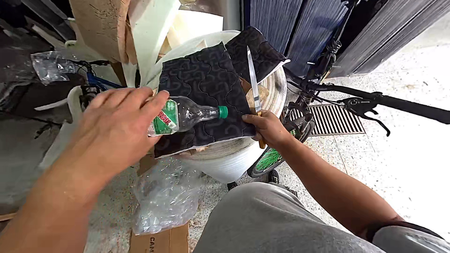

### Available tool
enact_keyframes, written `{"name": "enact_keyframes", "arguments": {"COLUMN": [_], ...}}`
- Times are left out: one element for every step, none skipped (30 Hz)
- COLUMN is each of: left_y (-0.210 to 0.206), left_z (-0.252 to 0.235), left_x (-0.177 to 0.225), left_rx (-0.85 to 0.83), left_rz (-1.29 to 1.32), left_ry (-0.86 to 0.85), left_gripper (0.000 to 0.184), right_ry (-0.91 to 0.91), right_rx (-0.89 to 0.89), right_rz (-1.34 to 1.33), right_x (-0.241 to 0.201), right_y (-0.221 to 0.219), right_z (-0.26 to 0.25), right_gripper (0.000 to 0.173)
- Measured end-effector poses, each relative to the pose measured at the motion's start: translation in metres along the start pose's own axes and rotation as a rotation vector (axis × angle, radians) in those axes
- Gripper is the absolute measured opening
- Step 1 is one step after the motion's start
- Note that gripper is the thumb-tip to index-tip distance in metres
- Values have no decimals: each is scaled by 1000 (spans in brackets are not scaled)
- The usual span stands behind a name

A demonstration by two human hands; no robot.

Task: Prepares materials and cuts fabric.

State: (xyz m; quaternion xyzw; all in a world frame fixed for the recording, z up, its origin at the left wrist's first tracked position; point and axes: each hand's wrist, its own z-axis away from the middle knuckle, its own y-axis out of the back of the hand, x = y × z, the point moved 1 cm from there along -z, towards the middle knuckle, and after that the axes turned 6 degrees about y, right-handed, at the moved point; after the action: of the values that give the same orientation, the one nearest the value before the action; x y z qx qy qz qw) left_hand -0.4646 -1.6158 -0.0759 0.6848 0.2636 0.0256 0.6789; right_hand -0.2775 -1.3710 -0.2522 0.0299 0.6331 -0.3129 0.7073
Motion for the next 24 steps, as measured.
{"name": "enact_keyframes", "arguments": {"left_y": [1,2,3,2,1,0,0,-1,-1,-1,-1,-2,-3,-4,-5,-6,-7,-7,-7,-7,-7,-7,-8,-10], "left_z": [-2,-2,-2,-1,0,1,2,2,2,1,2,3,5,7,9,10,11,12,13,15,16,18,19,22], "left_x": [-1,-1,0,1,3,4,6,7,9,11,13,16,19,22,24,26,27,28,29,30,32,33,33,33], "left_rx": [-1,-4,-5,1,6,7,7,15,20,22,17,9,3,5,11,10,4,-4,-5,-5,-6,-9,-12,-16], "left_rz": [-13,-21,-22,-26,-27,-26,-27,-26,-23,-16,-5,8,21,26,37,44,48,52,61,66,73,83,89,92], "left_ry": [-10,-17,-16,-17,-12,1,20,36,56,76,94,106,115,120,126,141,161,181,195,203,218,234,241,241], "left_gripper": [85,85,85,84,83,82,83,82,81,82,83,83,84,82,81,80,80,81,82,82,83,84,86,87], "right_ry": [6,13,16,18,17,16,16,11,5,-2,-7,-8,-8,-8,-9,-12,-15,-18,-21,-25,-25,-23,-24,-24], "right_rx": [2,6,6,3,-6,-13,-14,-18,-24,-30,-36,-43,-53,-60,-65,-68,-66,-66,-64,-65,-66,-67,-69,-67], "right_rz": [-6,-12,-14,-17,-12,-2,9,15,18,22,27,32,34,36,37,32,27,26,25,27,32,39,38,33], "right_x": [0,0,-1,-1,-2,-3,-4,-5,-5,-6,-7,-7,-7,-7,-6,-5,-4,-3,-3,-3,-4,-5,-5,-5], "right_y": [1,3,5,7,9,10,11,13,14,15,16,17,18,19,20,21,22,22,22,22,22,22,22,22], "right_z": [1,1,1,1,0,-1,-1,-2,-2,-3,-3,-4,-4,-5,-6,-6,-7,-7,-8,-8,-8,-8,-8,-8], "right_gripper": [19,18,17,18,18,18,17,17,18,18,18,19,19,20,20,19,19,18,18,18,18,18,18,18]}}
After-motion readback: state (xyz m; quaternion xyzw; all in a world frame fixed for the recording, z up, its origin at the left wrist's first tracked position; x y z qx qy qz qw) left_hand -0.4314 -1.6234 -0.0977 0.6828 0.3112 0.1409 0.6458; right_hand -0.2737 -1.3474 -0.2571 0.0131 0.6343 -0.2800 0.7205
